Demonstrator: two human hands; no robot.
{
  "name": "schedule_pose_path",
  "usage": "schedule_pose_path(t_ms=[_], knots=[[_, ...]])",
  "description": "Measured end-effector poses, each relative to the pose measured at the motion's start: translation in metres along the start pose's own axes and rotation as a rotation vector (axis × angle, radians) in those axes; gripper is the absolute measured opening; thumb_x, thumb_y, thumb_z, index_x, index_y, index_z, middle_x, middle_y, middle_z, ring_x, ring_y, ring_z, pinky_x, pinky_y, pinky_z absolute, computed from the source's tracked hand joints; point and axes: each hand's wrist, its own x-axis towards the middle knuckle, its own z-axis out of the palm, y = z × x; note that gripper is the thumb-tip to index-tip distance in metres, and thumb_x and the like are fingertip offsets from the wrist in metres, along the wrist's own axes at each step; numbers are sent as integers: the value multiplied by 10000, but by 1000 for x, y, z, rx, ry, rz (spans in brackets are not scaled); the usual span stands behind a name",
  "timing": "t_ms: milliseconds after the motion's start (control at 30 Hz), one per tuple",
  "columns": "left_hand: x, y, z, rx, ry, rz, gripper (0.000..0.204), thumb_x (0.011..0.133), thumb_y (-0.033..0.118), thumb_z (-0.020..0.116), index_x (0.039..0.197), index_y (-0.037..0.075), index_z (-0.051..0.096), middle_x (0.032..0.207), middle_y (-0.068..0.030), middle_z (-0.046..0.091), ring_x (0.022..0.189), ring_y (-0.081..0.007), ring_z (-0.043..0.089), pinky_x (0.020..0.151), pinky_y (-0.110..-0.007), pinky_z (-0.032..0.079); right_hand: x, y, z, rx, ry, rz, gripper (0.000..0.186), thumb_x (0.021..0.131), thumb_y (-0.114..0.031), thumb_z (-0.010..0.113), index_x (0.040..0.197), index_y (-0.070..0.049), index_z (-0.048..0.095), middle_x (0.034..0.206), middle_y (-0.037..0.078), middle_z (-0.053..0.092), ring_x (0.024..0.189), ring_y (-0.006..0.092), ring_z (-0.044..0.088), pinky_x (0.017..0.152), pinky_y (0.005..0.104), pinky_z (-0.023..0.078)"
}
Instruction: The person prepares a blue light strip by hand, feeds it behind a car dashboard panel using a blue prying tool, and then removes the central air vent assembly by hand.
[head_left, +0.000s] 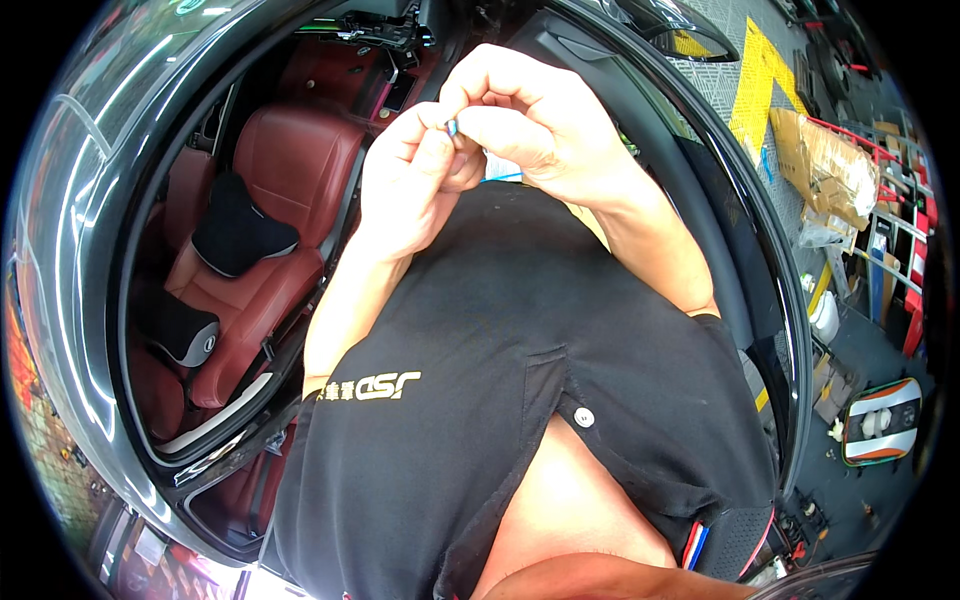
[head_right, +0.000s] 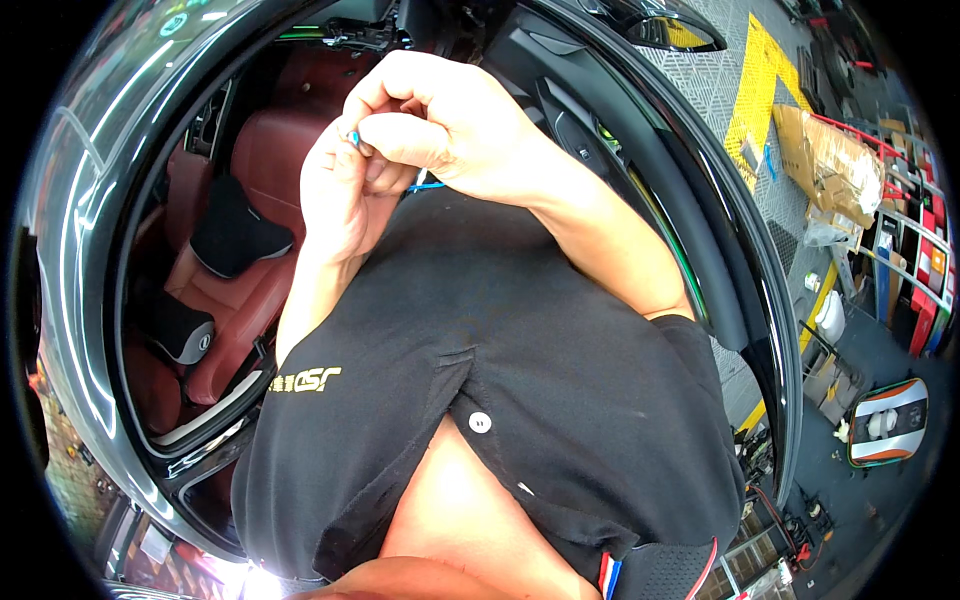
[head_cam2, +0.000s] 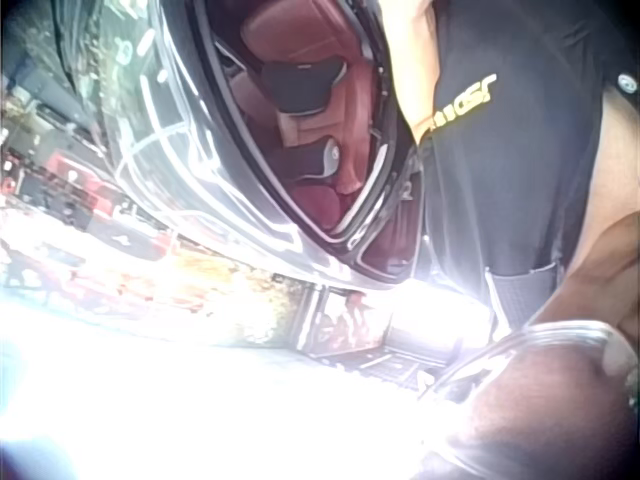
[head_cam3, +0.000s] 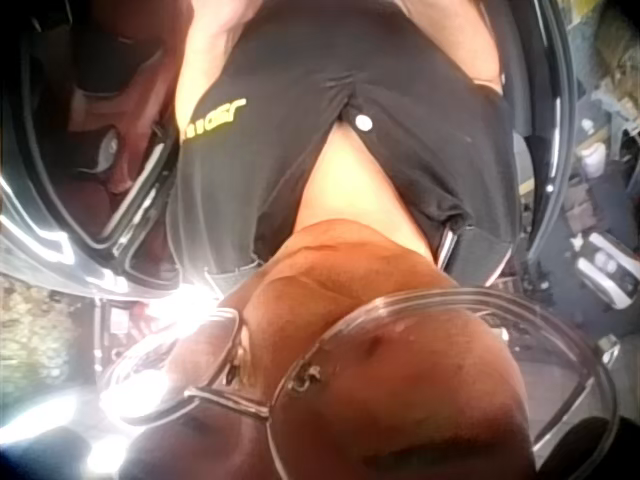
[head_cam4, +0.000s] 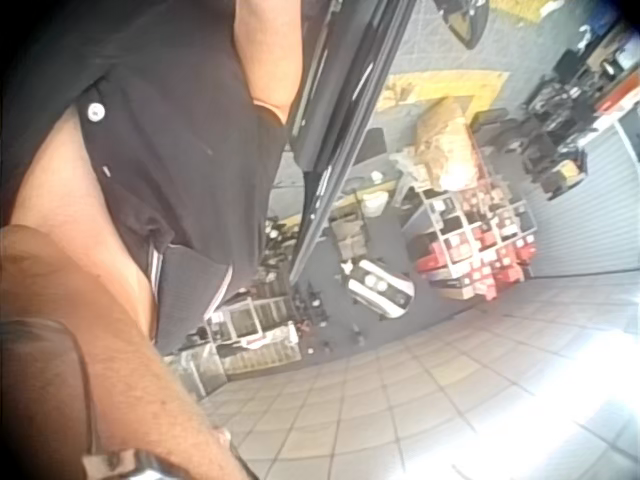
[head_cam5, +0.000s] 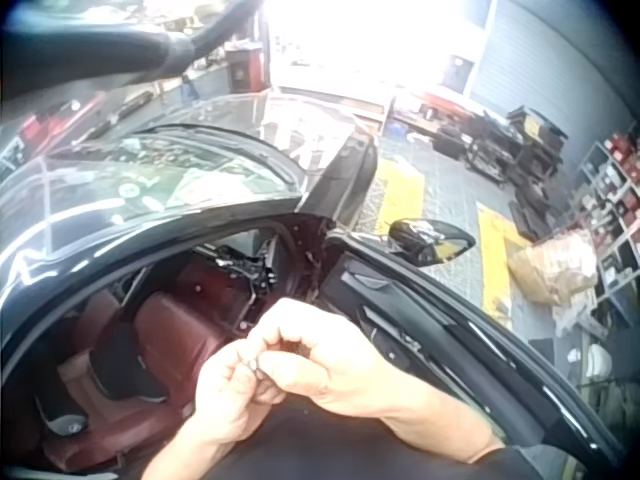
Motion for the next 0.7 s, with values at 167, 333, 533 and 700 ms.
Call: schedule_pose_path(t_ms=[167,333,533,700], knots=[[5,7,2,67,9,56,243,1096,283,590,1079,42,604,829,24,518,680,-69,396,632,-259,353,1,-1,3,-164,118,-250,278,957,-71,705,1228,-11,698,979,41,725,912,110,694,838,264,562],[7,6,5,148,107,29,206,1094,248,594,1089,42,603,847,22,545,707,-61,426,643,-252,365,-3,-7,3,-277,167,-264,319,911,33,732,1227,5,699,1022,59,727,950,127,696,856,273,571],[9,2,1,159,76,63,141,1079,172,613,1110,34,608,868,18,562,723,-63,452,651,-246,375,-5,-8,1,-277,240,-198,302,908,23,744,1205,-8,698,979,36,707,904,104,679,838,265,568],[13,-4,4,255,127,147,104,1065,100,615,1139,27,611,906,-12,607,756,-73,503,682,-243,415,-8,-1,-9,-186,278,-138,304,911,-5,729,1213,-24,698,957,11,688,883,78,653,826,245,550]])
